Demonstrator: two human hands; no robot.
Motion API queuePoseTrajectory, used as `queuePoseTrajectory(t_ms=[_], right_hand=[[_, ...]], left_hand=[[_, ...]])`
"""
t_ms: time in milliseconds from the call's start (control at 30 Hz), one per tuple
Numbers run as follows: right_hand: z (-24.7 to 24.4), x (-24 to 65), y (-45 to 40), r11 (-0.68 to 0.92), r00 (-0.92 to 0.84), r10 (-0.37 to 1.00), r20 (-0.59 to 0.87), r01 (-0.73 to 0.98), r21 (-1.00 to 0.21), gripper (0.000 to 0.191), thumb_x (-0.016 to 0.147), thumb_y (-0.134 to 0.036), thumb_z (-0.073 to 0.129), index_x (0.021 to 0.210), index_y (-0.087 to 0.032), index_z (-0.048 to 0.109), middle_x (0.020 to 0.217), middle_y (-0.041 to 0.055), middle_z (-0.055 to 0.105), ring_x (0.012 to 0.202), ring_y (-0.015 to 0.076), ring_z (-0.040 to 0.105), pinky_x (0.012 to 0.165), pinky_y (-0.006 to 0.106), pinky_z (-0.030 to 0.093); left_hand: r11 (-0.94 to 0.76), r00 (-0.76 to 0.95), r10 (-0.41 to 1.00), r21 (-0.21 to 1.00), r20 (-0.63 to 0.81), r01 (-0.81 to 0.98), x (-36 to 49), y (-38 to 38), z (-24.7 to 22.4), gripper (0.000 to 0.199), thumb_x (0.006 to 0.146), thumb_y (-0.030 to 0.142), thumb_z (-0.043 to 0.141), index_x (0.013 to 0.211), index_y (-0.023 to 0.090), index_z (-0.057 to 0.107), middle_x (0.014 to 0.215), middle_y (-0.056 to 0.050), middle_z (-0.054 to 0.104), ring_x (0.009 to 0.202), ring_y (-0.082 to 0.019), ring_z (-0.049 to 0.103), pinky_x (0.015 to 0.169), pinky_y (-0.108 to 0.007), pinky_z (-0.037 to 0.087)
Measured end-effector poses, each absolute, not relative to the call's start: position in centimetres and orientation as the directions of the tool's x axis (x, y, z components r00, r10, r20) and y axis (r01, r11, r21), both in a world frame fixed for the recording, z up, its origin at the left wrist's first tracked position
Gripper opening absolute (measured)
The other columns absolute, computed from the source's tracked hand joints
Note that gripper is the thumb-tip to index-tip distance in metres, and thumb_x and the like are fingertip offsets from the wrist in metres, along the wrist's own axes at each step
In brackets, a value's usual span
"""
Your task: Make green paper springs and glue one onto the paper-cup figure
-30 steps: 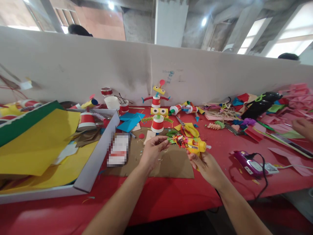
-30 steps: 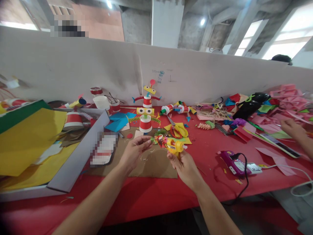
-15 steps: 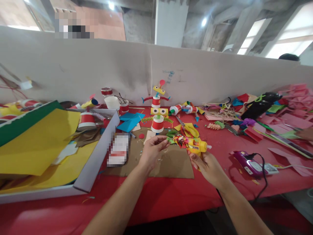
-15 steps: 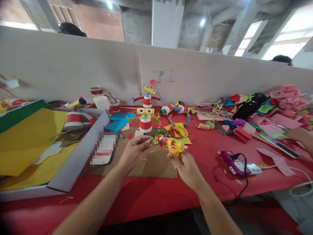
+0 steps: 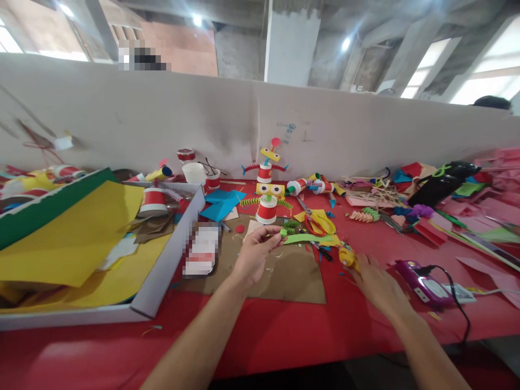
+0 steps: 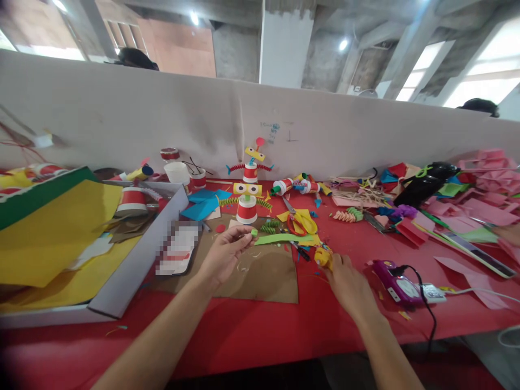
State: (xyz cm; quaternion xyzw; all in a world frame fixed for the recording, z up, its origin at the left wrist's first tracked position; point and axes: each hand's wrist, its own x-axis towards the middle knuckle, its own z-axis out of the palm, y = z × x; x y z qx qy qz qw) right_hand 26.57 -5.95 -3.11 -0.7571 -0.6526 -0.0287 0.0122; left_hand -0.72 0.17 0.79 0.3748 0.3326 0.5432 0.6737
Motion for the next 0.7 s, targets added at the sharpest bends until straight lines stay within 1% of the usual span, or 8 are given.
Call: queuePoseTrajectory(t_ms=[133, 233, 300, 400, 467, 533, 600, 700], right_hand=[[-4.2, 26.9, -5.9, -0.145, 0.143, 0.988, 0.061, 0.989, 0.025, 0.028, 0.088, -0.027, 0.040, 0.110, -0.010, 0.049, 0.104, 0.0170, 0.055, 0.085, 0.0267, 0.062, 0.068, 0.035, 0.045], [-3.7, 26.2, -6.8, -0.148, 0.139, 0.967, 0.214, 0.989, 0.023, 0.040, 0.084, -0.025, 0.045, 0.122, -0.012, 0.046, 0.123, 0.0209, 0.047, 0.105, 0.0343, 0.052, 0.080, 0.047, 0.044], [-3.1, 25.2, -7.7, -0.091, 0.100, 0.927, 0.362, 0.995, -0.043, 0.045, 0.082, -0.024, 0.047, 0.126, -0.016, 0.044, 0.129, 0.0183, 0.043, 0.114, 0.0355, 0.046, 0.087, 0.053, 0.041], [-2.7, 22.9, -8.9, 0.173, -0.042, 0.863, 0.504, 0.961, -0.216, 0.043, 0.083, -0.024, 0.048, 0.125, -0.018, 0.046, 0.125, 0.0143, 0.046, 0.118, 0.0298, 0.044, 0.097, 0.048, 0.038], [-3.1, 21.1, -9.6, 0.304, -0.112, 0.850, 0.514, 0.902, -0.306, 0.040, 0.084, -0.023, 0.047, 0.124, -0.020, 0.047, 0.124, 0.0133, 0.046, 0.116, 0.0271, 0.045, 0.099, 0.046, 0.038], [-3.8, 19.7, -10.0, 0.357, -0.138, 0.851, 0.507, 0.860, -0.365, 0.037, 0.084, -0.021, 0.047, 0.121, -0.019, 0.049, 0.123, 0.0131, 0.047, 0.114, 0.0257, 0.047, 0.098, 0.044, 0.040], [-4.6, 18.8, -10.3, 0.375, -0.142, 0.854, 0.501, 0.835, -0.402, 0.034, 0.085, -0.019, 0.047, 0.118, -0.018, 0.052, 0.122, 0.0133, 0.047, 0.114, 0.0250, 0.047, 0.097, 0.043, 0.041], [-5.3, 18.5, -10.5, 0.373, -0.127, 0.859, 0.496, 0.819, -0.436, 0.033, 0.084, -0.018, 0.048, 0.116, -0.017, 0.053, 0.122, 0.0139, 0.047, 0.113, 0.0249, 0.048, 0.096, 0.042, 0.043]], left_hand=[[0.052, 0.230, 0.973, 0.963, 0.011, -0.265, -1.6, 0.8, 0.9, 0.013, 0.068, 0.018, 0.068, 0.081, 0.017, 0.069, 0.077, -0.003, 0.066, 0.071, -0.012, 0.059, 0.069, -0.024, 0.045], [-0.176, 0.303, 0.945, 0.973, 0.125, 0.149, -3.2, 1.0, 1.3, 0.012, 0.070, 0.012, 0.062, 0.076, 0.018, 0.070, 0.071, -0.003, 0.065, 0.066, -0.013, 0.057, 0.063, -0.024, 0.044], [-0.381, 0.376, 0.898, 0.829, 0.227, 0.410, -4.5, 0.5, 1.7, 0.021, 0.071, 0.005, 0.056, 0.076, 0.020, 0.070, 0.079, -0.003, 0.067, 0.073, -0.015, 0.059, 0.070, -0.026, 0.045], [-0.484, 0.478, 0.867, 0.473, 0.144, 0.736, -5.8, -1.1, 2.3, 0.027, 0.074, 0.000, 0.047, 0.081, 0.018, 0.067, 0.086, -0.004, 0.067, 0.082, -0.017, 0.061, 0.078, -0.029, 0.045], [-0.488, 0.489, 0.870, 0.255, 0.066, 0.835, -5.8, -2.3, 2.5, 0.032, 0.074, -0.003, 0.043, 0.086, 0.017, 0.065, 0.093, -0.006, 0.065, 0.084, -0.018, 0.061, 0.078, -0.028, 0.047], [-0.514, 0.517, 0.856, 0.101, -0.015, 0.852, -5.2, -3.4, 2.2, 0.035, 0.074, -0.005, 0.040, 0.087, 0.016, 0.063, 0.095, -0.008, 0.064, 0.084, -0.018, 0.062, 0.076, -0.028, 0.048], [-0.566, 0.565, 0.820, 0.021, -0.090, 0.824, -4.5, -4.0, 1.7, 0.035, 0.074, -0.005, 0.038, 0.087, 0.016, 0.063, 0.094, -0.009, 0.064, 0.082, -0.019, 0.063, 0.073, -0.029, 0.049], [-0.621, 0.620, 0.777, 0.028, -0.112, 0.783, -3.9, -4.1, 0.5, 0.036, 0.075, -0.004, 0.038, 0.089, 0.018, 0.062, 0.096, -0.007, 0.064, 0.080, -0.019, 0.064, 0.072, -0.031, 0.050]])
